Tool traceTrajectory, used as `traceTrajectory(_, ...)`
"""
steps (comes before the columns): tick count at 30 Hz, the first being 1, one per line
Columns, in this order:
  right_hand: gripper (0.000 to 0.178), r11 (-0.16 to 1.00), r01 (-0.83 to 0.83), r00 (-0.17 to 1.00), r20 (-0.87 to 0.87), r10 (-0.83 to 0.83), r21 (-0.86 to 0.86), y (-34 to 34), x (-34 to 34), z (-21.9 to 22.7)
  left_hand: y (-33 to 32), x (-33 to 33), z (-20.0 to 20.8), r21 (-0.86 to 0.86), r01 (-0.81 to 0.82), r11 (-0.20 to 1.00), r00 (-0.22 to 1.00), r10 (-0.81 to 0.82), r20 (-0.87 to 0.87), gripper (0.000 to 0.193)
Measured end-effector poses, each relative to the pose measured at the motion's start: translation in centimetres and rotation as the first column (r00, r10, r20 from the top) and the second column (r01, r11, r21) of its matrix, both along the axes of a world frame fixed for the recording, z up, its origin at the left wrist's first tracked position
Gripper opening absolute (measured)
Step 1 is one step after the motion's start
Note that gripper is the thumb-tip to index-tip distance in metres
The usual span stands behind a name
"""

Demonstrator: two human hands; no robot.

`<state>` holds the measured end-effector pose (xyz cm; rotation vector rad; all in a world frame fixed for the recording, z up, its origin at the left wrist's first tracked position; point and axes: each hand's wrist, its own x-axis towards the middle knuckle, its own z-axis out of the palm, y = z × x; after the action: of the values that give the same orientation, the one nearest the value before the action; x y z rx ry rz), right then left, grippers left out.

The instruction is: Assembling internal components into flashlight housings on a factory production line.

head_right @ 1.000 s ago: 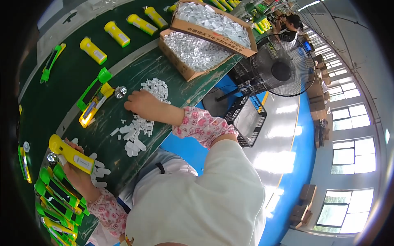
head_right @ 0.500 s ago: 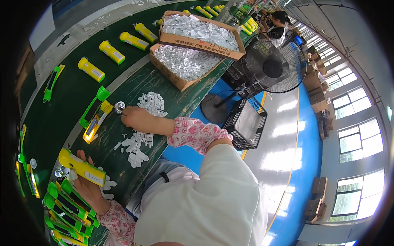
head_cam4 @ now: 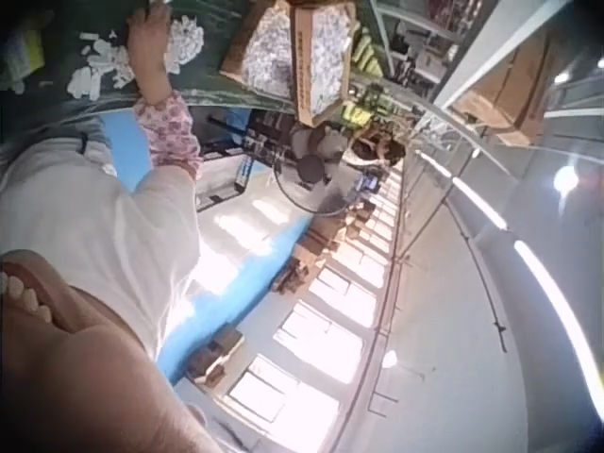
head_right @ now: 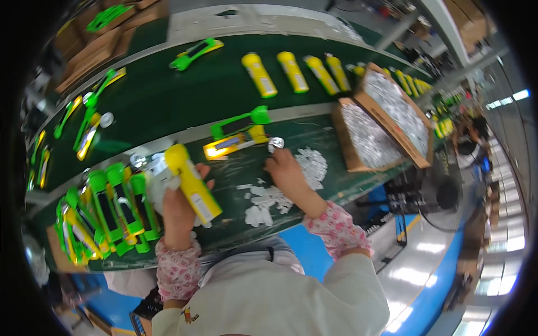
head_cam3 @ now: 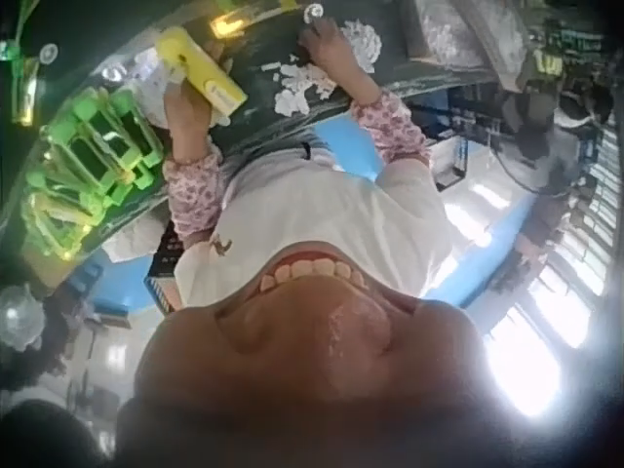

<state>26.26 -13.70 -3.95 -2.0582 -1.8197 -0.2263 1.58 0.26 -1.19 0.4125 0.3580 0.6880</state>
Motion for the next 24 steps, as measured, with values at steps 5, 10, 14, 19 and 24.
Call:
traceTrajectory(5, 0.016, 0.993, -0.117, 0.954, -0.278, 0.112, -0.003, -0.1, -0.8, 2.7, -1.2, 0.5, 1.4, 0.052, -0.054, 0.997, 0.998, 0.056, -0.040, 0.045)
traceTrajectory(10, 0.007, 0.927, -0.327, 0.663, -0.656, 0.362, 0.181, 4.8, -2.9, 6.3, -0.9, 2.2, 1.2, 0.246, -0.067, 0.967, 0.985, 0.103, -0.140, 0.036)
traceTrajectory(14, 0.011, 0.940, -0.303, 0.338, -0.905, 0.261, 0.158, 7.8, -6.7, 9.4, -0.3, 3.3, 0.9, 0.486, -0.125, 0.865, 0.951, 0.244, -0.191, 0.031)
traceTrajectory(19, 0.012, 0.944, -0.216, 0.426, -0.847, 0.320, 0.248, 7.8, -6.6, 8.0, -1.1, 3.2, 0.5, 0.557, -0.059, 0.828, 0.967, 0.185, -0.173, 0.040)
traceTrajectory(24, 0.011, 0.916, -0.271, 0.569, -0.718, 0.401, 0.297, 7.7, -6.3, 7.4, -2.3, 3.2, 0.1, 0.637, -0.010, 0.771, 0.962, 0.181, -0.204, 0.046)
